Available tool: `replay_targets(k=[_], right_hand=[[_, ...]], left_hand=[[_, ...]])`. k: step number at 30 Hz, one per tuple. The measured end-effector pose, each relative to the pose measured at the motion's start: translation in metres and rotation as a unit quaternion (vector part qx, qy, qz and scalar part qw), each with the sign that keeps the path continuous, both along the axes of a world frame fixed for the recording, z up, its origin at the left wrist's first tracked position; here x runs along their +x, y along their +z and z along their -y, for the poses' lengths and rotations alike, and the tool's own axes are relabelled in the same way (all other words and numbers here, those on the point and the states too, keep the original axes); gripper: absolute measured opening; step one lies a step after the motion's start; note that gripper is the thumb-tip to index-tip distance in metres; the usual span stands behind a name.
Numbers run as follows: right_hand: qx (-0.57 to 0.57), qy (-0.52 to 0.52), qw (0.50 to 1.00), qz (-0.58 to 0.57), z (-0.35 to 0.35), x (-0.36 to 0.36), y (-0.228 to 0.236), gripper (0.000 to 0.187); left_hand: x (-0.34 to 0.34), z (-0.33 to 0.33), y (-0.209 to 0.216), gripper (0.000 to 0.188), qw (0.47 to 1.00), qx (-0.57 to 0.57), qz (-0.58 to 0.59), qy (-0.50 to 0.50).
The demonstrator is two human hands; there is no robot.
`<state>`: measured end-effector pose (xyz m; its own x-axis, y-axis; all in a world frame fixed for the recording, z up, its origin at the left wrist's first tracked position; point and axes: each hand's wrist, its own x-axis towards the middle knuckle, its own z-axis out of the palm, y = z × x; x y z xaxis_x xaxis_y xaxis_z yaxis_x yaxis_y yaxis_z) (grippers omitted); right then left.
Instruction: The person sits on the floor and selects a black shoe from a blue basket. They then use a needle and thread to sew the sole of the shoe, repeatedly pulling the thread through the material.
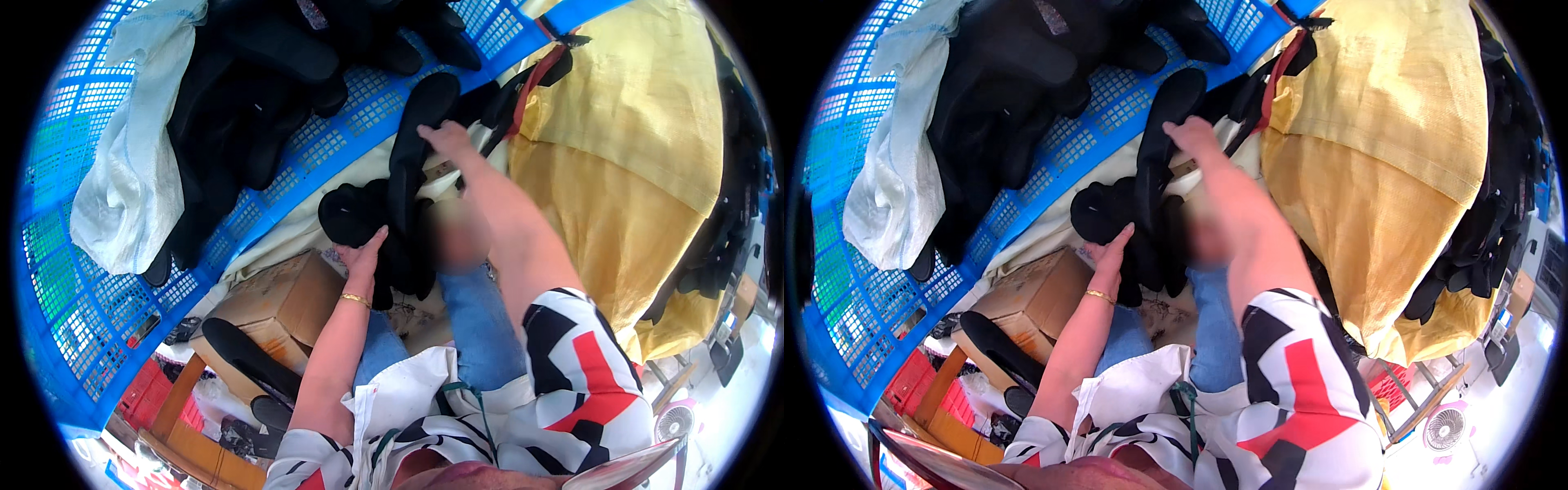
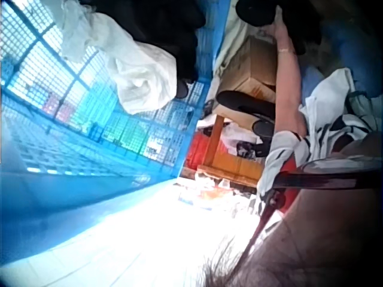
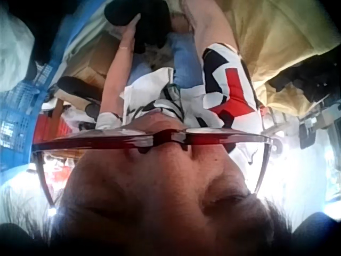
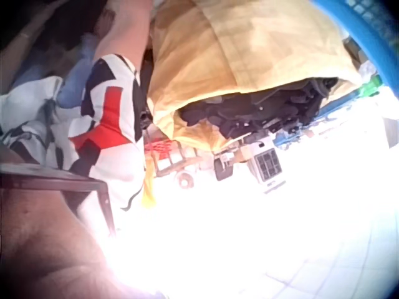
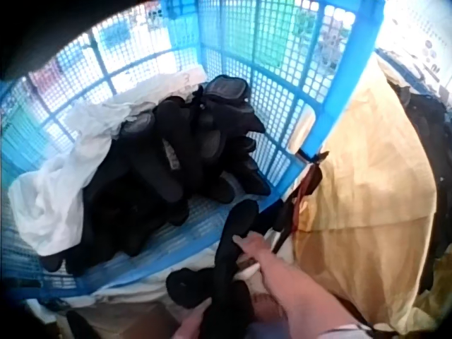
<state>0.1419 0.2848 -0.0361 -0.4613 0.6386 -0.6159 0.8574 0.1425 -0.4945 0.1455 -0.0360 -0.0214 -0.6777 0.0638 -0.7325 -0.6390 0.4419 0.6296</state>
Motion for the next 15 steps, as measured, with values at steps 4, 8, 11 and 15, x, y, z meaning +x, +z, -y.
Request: replay_targets(k=[4,8,11,15], right_hand=[[-0.068,-0.117,0.988,-0.070,-0.022,0.033,0.031,0.061],[-0.223,-0.248,0.914,-0.229,-0.040,0.077,0.077,0.051],[-0.338,-0.332,0.817,-0.329,-0.028,0.090,0.186,0.052],[-0.438,-0.176,0.806,-0.356,0.014,0.118,0.262,0.051]], left_hand=[[-0.005,-0.009,0.027,0.124,1.000,-0.008,0.019,-0.007],[-0.002,-0.002,0.010,0.121,0.999,-0.024,0.003,-0.024],[0.005,0.003,-0.014,0.119,0.998,-0.020,-0.057,-0.020],[0.012,0.008,-0.029,0.118,0.987,-0.127,-0.093,-0.026]])
